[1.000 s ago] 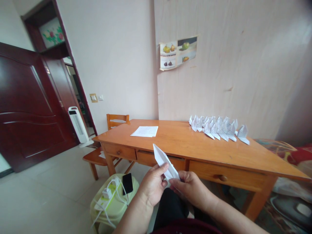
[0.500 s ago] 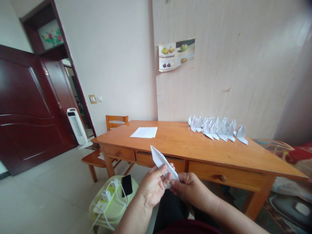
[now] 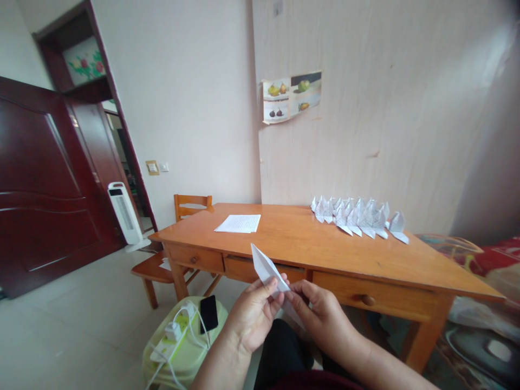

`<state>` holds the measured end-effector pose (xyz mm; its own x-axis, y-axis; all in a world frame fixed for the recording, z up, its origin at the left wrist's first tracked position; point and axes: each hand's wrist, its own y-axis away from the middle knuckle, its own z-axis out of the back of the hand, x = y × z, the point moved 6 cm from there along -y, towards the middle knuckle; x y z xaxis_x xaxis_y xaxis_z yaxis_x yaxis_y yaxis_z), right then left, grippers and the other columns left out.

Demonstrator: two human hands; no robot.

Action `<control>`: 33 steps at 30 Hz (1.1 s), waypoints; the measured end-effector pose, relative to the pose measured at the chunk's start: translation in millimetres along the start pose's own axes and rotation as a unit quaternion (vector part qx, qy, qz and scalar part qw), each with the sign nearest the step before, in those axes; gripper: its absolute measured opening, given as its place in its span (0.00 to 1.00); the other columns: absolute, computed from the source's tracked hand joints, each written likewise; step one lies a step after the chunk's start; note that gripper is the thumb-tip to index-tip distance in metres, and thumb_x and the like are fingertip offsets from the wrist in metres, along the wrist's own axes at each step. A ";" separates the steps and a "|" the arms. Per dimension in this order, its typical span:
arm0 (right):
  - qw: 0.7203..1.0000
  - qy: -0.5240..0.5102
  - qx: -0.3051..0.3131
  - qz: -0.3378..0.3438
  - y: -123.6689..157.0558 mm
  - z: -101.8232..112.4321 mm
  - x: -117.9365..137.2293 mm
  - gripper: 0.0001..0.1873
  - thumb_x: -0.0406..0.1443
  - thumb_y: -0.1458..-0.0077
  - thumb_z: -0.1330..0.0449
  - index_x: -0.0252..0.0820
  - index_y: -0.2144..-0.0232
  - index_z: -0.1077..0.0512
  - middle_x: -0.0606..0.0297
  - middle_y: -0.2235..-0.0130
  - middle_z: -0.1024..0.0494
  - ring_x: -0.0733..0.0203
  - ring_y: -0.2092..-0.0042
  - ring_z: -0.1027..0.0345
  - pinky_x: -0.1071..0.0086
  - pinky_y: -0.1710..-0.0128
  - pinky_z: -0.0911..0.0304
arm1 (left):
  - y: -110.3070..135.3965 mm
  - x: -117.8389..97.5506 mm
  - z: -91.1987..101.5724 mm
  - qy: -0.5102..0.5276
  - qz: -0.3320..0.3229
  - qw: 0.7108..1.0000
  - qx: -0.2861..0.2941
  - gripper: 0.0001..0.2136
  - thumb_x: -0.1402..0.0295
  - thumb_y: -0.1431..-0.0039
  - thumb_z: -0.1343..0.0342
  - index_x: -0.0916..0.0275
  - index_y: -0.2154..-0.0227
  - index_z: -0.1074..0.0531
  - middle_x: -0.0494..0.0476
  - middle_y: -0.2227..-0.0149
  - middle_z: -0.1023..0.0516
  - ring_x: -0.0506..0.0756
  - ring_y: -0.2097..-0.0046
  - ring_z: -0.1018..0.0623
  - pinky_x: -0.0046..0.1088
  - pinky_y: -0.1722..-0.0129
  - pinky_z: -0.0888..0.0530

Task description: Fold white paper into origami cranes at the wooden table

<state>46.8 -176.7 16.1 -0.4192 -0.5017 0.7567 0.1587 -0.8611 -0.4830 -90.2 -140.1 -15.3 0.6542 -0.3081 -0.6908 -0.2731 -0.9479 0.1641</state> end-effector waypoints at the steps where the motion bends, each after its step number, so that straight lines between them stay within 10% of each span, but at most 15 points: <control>1: 1.000 0.016 -0.001 0.012 0.7 -0.7 -0.2 0.15 0.43 0.34 0.47 0.42 0.68 0.28 0.65 0.70 0.26 0.62 0.69 0.33 0.69 0.68 0.39 | -0.3 0.3 0.2 0.001 0.001 1.000 -0.001 0.05 0.80 0.39 0.40 0.71 0.61 0.22 0.69 0.52 0.20 0.51 0.60 0.19 0.19 0.63 0.21; 20: 0.996 -0.039 -0.069 -0.029 0.6 14.9 -5.5 0.15 0.47 0.38 0.42 0.42 0.62 0.25 0.61 0.65 0.22 0.57 0.64 0.28 0.66 0.65 0.35 | 5.2 6.1 -4.6 -0.113 -0.065 0.989 0.073 0.14 0.67 0.45 0.32 0.69 0.58 0.20 0.67 0.56 0.19 0.57 0.55 0.21 0.31 0.53 0.25; 33: 0.969 -0.231 0.024 -0.086 -5.9 3.2 -11.6 0.19 0.51 0.45 0.35 0.41 0.70 0.22 0.64 0.71 0.24 0.62 0.69 0.32 0.68 0.68 0.35 | 18.0 13.5 -22.1 -0.280 -0.072 0.951 0.111 0.22 0.52 0.49 0.33 0.70 0.65 0.18 0.59 0.70 0.21 0.54 0.67 0.26 0.30 0.62 0.29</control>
<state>53.6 -166.1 11.6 -0.0010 -0.3241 0.9460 0.1670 -0.9328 -0.3194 -70.7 -163.2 -6.2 0.2355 -0.0259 -0.9715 -0.3926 -0.9170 -0.0707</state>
